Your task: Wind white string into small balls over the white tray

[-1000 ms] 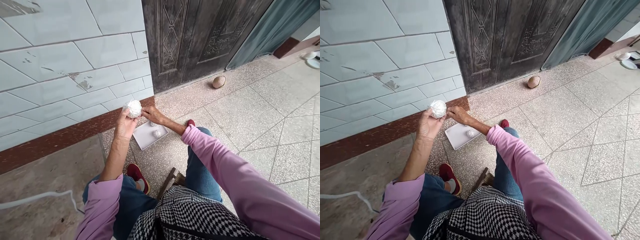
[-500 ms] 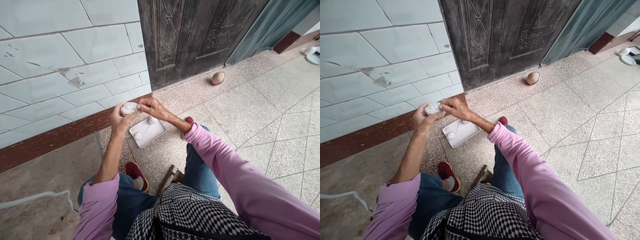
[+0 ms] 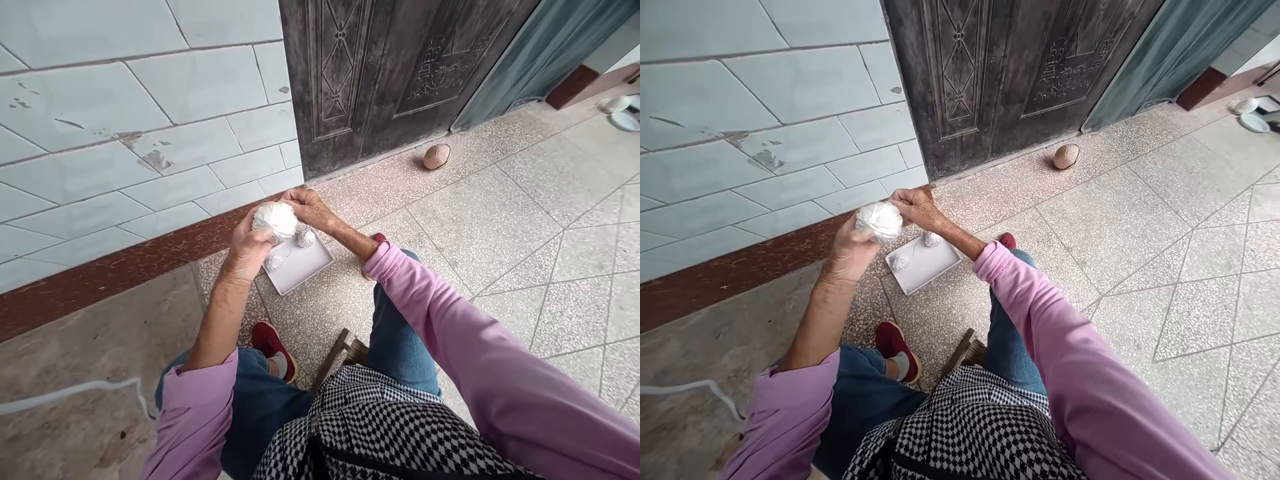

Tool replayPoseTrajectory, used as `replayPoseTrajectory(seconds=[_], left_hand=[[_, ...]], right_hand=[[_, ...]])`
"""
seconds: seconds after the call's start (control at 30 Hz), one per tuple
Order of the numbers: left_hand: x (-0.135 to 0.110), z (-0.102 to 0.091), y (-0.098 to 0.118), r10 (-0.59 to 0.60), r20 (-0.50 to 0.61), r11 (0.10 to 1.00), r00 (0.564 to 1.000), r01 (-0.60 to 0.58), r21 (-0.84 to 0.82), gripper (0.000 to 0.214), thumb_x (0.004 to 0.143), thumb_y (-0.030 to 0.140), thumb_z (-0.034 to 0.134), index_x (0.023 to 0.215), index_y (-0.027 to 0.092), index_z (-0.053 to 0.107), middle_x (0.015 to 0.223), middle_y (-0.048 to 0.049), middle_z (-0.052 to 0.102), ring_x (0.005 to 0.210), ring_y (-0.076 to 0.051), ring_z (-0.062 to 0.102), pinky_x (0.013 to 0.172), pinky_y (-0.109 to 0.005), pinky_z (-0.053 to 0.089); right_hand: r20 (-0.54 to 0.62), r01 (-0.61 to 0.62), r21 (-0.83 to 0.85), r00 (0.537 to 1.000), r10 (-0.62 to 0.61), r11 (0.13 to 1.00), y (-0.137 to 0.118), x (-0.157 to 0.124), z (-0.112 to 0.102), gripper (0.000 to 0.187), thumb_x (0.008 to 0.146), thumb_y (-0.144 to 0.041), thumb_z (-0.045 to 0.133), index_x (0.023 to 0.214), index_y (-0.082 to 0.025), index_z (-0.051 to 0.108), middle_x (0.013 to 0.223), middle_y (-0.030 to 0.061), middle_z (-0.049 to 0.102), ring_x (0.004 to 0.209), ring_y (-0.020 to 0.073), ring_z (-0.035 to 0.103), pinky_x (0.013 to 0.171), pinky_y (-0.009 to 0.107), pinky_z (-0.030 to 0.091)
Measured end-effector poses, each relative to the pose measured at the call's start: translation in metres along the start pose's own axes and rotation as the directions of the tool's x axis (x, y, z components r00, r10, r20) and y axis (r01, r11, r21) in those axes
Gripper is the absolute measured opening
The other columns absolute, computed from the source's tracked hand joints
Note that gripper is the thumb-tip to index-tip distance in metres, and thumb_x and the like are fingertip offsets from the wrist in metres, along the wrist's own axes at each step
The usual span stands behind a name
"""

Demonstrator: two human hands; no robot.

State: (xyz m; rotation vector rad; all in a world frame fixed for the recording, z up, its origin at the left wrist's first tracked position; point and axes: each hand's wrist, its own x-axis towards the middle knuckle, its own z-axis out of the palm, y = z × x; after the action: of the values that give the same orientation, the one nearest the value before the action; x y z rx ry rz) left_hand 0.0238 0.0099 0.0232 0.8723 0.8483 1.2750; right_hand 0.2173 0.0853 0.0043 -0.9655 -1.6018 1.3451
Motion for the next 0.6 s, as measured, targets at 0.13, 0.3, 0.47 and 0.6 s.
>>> replayPoseTrajectory(seconds=[0.13, 0.3, 0.47, 0.6], left_hand=[[0.005, -0.001, 0.001, 0.086, -0.142, 0.991, 0.986, -0.100, -0.093, 0.063, 0.061, 0.047, 0.118, 0.107, 0.026, 0.079, 0.119, -0.0141, 0.086, 0.143, -0.043, 0.081, 0.115, -0.050, 0.075], [0.011, -0.011, -0.003, 0.121, -0.216, 0.988, 0.969, -0.138, -0.064, 0.058, 0.061, 0.045, 0.119, 0.094, 0.027, 0.075, 0.120, -0.0111, 0.086, 0.130, -0.037, 0.083, 0.100, -0.041, 0.076], [0.015, -0.021, -0.006, 0.102, -0.259, 0.994, 0.960, -0.110, -0.013, 0.061, 0.060, 0.046, 0.118, 0.104, 0.026, 0.080, 0.123, -0.0106, 0.086, 0.121, -0.035, 0.083, 0.093, -0.039, 0.074], [0.020, -0.027, -0.009, 0.117, -0.277, 0.992, 0.954, -0.098, 0.081, 0.071, 0.055, 0.040, 0.119, 0.116, 0.028, 0.083, 0.123, -0.0082, 0.086, 0.117, -0.033, 0.084, 0.093, -0.039, 0.073]], right_hand=[[0.018, -0.015, -0.075, 1.000, 0.017, 0.997, -0.008, -0.011, 0.010, 0.044, 0.125, -0.018, 0.080, 0.084, -0.022, 0.063, 0.077, -0.0042, 0.055, 0.080, 0.0162, 0.051, 0.077, 0.031, 0.041], [0.122, -0.041, -0.179, 0.991, 0.063, 0.983, -0.023, -0.028, 0.016, 0.039, 0.127, -0.012, 0.073, 0.089, -0.021, 0.073, 0.074, -0.0043, 0.055, 0.081, 0.0188, 0.054, 0.082, 0.034, 0.043], [0.173, -0.057, -0.175, 0.981, 0.088, 0.983, -0.031, -0.034, 0.019, 0.040, 0.125, -0.011, 0.079, 0.087, -0.020, 0.076, 0.077, -0.0036, 0.061, 0.080, 0.0174, 0.054, 0.084, 0.034, 0.042], [0.202, -0.062, -0.141, 0.975, 0.090, 0.988, -0.038, -0.038, 0.017, 0.038, 0.124, -0.018, 0.085, 0.087, -0.020, 0.079, 0.078, -0.0026, 0.066, 0.080, 0.0177, 0.055, 0.082, 0.033, 0.043]])
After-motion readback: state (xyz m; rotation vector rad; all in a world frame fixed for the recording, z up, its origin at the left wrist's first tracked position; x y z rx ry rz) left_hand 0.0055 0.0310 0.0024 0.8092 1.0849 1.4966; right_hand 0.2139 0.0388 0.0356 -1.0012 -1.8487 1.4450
